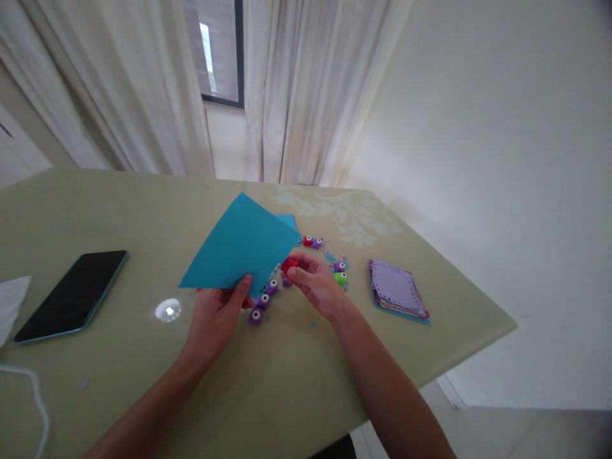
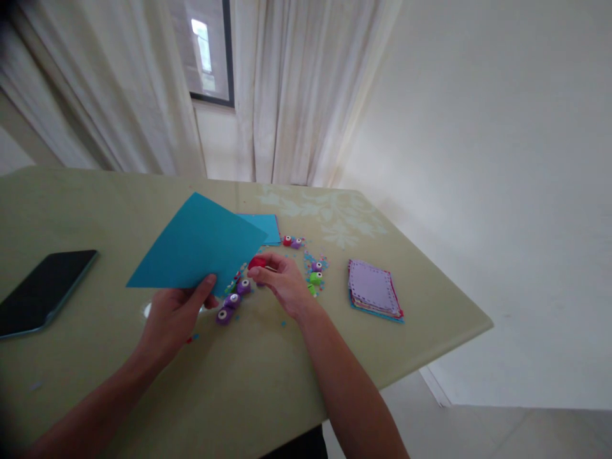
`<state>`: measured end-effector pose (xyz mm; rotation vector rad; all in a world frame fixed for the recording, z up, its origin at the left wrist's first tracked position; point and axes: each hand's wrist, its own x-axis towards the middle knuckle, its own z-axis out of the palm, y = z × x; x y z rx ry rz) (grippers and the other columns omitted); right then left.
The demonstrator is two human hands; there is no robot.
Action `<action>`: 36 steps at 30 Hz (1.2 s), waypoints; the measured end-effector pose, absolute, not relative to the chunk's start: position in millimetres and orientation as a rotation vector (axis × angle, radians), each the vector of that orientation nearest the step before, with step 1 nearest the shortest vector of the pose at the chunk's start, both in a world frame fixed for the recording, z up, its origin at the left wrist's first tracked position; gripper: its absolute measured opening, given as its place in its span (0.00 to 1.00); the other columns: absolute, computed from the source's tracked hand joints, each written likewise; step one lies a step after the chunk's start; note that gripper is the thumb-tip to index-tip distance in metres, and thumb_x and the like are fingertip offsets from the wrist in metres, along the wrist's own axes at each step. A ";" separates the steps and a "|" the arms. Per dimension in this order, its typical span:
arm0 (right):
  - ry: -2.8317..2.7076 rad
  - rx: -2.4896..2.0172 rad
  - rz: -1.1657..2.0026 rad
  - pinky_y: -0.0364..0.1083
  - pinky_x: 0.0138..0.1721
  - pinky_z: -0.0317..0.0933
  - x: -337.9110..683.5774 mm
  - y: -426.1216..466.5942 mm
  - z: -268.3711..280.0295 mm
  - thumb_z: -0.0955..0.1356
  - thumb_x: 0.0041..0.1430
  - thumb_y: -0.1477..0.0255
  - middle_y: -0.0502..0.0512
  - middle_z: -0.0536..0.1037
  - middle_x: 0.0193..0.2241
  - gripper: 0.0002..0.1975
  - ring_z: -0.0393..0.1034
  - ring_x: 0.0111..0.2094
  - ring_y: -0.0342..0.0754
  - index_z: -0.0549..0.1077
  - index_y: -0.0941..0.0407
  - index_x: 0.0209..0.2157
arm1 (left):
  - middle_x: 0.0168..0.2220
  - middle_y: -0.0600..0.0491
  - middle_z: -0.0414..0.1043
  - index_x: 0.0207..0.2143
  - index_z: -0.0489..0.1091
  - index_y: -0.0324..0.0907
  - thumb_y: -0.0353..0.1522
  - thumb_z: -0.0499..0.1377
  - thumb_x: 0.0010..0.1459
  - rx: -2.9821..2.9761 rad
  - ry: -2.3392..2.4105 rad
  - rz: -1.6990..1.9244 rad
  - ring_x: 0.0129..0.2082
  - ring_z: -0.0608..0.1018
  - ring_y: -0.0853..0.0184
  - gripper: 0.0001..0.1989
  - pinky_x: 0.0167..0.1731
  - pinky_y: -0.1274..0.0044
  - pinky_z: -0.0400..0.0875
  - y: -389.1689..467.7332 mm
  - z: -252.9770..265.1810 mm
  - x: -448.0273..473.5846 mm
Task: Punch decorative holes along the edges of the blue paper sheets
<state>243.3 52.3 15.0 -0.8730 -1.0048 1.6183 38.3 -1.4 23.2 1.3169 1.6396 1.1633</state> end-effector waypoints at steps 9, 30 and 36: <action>-1.129 -0.892 1.540 0.44 0.32 0.63 242.3 53.3 11.4 0.85 0.40 0.58 0.48 0.81 0.30 0.22 0.70 0.29 0.43 0.83 0.52 0.34 | 0.15 0.54 0.72 0.21 0.73 0.46 0.51 0.60 0.57 1.334 1.646 1.162 0.15 0.73 0.63 0.22 0.17 0.74 0.67 -1.9 22.4 38.4; -1.111 -0.917 1.538 0.46 0.35 0.65 243.8 52.2 10.9 0.84 0.44 0.52 0.49 0.78 0.30 0.23 0.71 0.30 0.45 0.80 0.53 0.32 | 0.18 0.54 0.75 0.23 0.72 0.47 0.51 0.60 0.56 1.434 1.553 1.185 0.18 0.76 0.60 0.19 0.23 0.72 0.71 -0.8 21.4 40.7; -1.160 -0.915 1.520 0.45 0.34 0.62 240.5 51.7 7.1 0.81 0.49 0.50 0.49 0.76 0.28 0.22 0.68 0.29 0.45 0.80 0.53 0.32 | 0.20 0.51 0.79 0.22 0.72 0.46 0.50 0.60 0.58 1.468 1.530 1.166 0.20 0.78 0.60 0.20 0.23 0.72 0.70 -0.5 18.9 40.8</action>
